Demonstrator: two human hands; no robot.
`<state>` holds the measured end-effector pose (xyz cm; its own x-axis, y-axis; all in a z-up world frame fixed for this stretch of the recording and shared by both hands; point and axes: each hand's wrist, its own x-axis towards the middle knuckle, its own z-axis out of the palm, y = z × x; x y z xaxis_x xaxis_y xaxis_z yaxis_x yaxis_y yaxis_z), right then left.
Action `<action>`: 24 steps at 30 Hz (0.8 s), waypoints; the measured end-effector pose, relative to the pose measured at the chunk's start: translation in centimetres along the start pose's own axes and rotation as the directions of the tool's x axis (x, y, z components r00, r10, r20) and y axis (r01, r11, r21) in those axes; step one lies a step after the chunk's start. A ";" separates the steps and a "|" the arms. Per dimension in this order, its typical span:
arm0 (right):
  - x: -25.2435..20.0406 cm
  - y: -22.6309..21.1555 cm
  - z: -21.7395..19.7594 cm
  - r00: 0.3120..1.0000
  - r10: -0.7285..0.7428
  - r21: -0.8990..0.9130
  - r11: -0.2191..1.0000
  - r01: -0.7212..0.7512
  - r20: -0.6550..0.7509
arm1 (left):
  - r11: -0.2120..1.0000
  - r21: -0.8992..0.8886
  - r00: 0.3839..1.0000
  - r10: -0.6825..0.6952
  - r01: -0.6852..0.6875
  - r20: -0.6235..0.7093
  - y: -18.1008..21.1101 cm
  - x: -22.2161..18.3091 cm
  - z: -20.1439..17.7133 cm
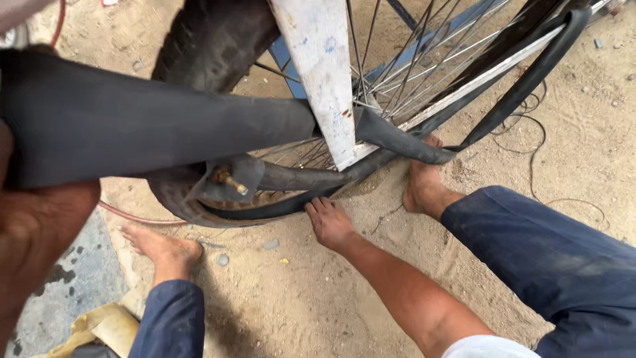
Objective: The person patches a bicycle inner tube by cutting a rubber strip with shears, applying adhesive to the tube, and pressing the strip onto the puncture while working on the floor.
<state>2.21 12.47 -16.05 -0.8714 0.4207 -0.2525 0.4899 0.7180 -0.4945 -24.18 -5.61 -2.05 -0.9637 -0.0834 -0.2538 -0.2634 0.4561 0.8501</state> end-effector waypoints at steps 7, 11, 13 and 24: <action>0.8 1.8 -1.3 0.997 -0.071 -0.082 0.994 0.069 -0.012 | 1.000 0.003 1.000 0.017 -0.017 0.019 0.2 1.3 1.4; -0.4 2.1 1.0 0.997 0.027 -0.055 0.998 -0.031 -0.076 | 0.998 0.058 1.000 0.019 -0.020 0.022 -1.1 1.0 0.1; -0.3 2.4 1.5 0.993 0.010 -0.077 0.997 -0.019 -0.120 | 0.998 0.041 0.999 0.044 -0.045 0.025 -0.5 1.2 0.5; -7.9 4.7 -6.2 0.528 0.573 0.437 0.820 -0.370 -0.628 | 0.394 0.023 0.395 0.914 -0.919 0.093 11.7 -16.7 -6.2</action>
<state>11.62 16.00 -11.21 -0.1624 0.9810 0.1057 0.7127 0.1907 -0.6750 -11.42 -4.35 15.01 -0.6168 0.4664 0.6341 0.7826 0.2771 0.5574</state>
